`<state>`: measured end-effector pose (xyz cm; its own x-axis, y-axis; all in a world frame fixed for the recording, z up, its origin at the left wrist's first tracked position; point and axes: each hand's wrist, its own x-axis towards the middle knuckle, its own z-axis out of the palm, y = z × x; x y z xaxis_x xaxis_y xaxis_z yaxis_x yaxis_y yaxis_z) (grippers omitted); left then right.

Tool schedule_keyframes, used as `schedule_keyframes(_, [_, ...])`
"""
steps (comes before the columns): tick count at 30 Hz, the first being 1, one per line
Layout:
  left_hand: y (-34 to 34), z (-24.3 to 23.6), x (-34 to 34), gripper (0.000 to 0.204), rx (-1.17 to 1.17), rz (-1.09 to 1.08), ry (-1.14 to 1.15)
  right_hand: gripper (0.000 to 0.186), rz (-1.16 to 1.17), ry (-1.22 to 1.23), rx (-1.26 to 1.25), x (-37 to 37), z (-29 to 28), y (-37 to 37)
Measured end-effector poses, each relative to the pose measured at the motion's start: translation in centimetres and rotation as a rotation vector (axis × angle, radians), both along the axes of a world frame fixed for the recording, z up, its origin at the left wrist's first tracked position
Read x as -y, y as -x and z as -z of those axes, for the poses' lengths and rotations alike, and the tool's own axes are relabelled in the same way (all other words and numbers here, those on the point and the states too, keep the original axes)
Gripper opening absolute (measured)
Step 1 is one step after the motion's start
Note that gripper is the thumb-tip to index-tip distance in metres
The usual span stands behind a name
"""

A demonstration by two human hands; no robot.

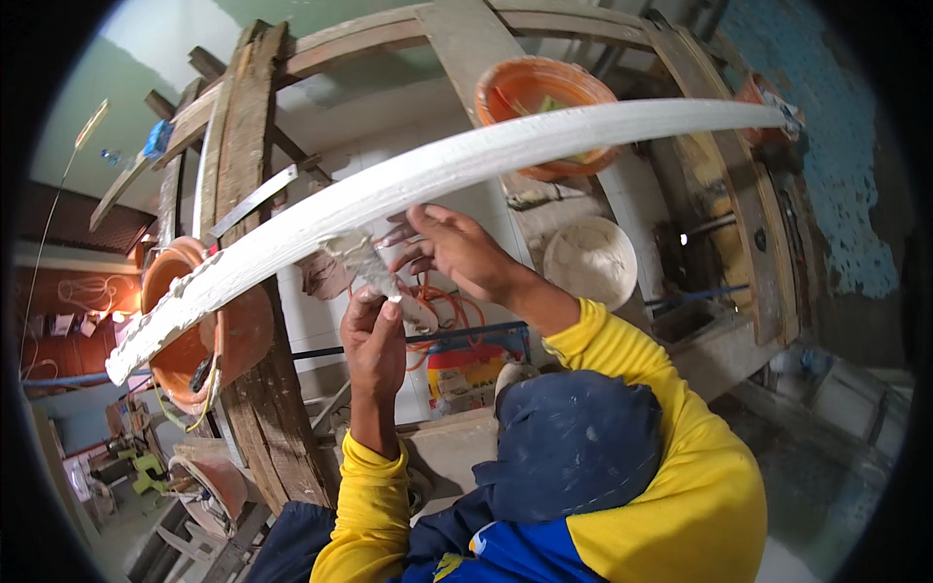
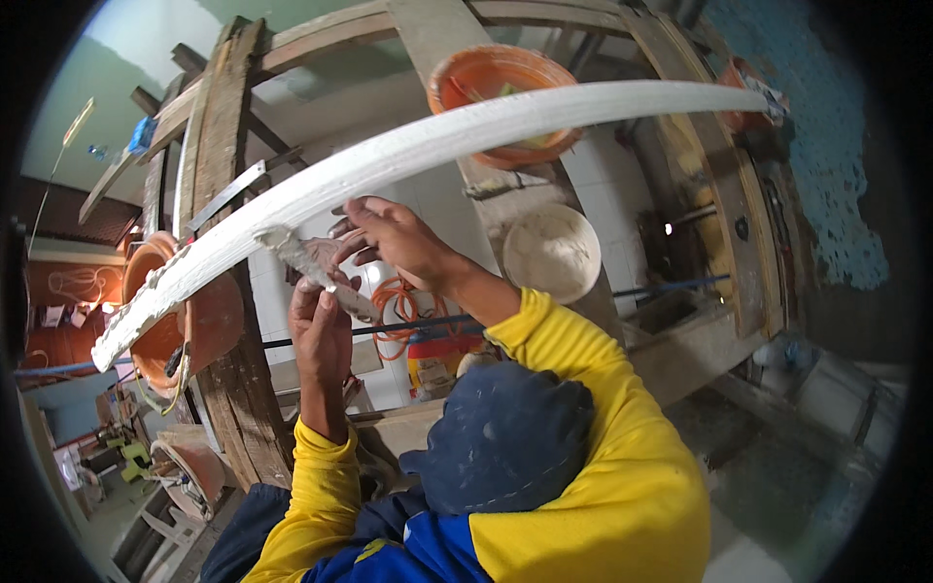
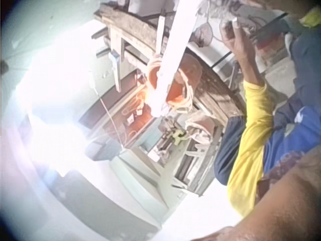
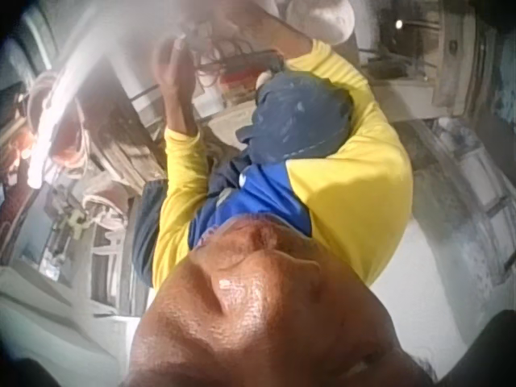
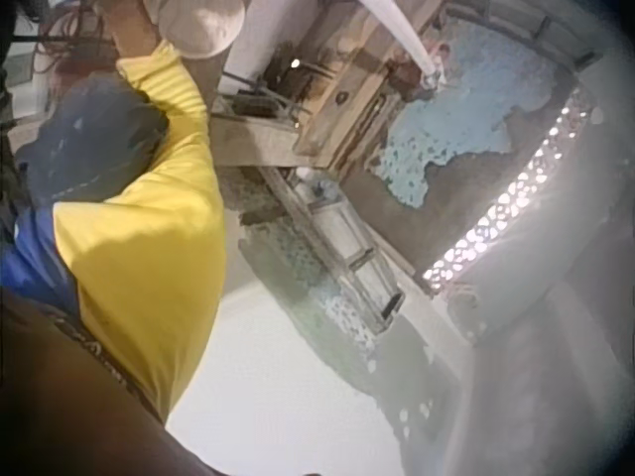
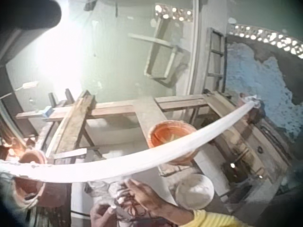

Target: The person applies a white plaster-like substance to a long, curved molding piece using a trowel. They repeatedly scoop material from a bowl and spread it along the molding's surface, smoothing it with the tool.

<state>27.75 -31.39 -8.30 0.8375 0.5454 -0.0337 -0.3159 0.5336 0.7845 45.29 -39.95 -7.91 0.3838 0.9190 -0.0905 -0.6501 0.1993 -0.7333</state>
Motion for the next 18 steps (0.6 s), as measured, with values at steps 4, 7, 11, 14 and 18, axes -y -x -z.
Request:
schedule_keyframes(4, [-2.4, 1.5, 3.4, 0.024, -0.196, 0.029, -0.017, 0.049, 0.174, 0.146, 0.342, 8.4, 0.3, 2.1])
schedule_keyframes(7, [-4.5, 2.5, 7.6, 0.024, -0.26, 0.128, -0.002, 0.043, 0.321, 0.337, 0.595, 13.5, 2.0, 4.0])
schedule_keyframes(11, [-6.8, 3.1, 12.3, 0.022, -0.355, 0.292, 0.036, 0.037, 0.436, 0.589, 0.532, 18.7, 2.2, 4.7])
schedule_keyframes(14, [-7.6, 6.7, 13.5, 0.028, -0.272, 0.344, -0.228, 0.038, 0.449, 0.74, 0.36, 23.0, 1.2, 3.2])
schedule_keyframes(18, [-8.5, 12.3, 13.0, 0.045, -0.451, 0.24, -0.39, 0.027, 0.322, 1.205, 1.221, 29.2, 1.7, -3.7])
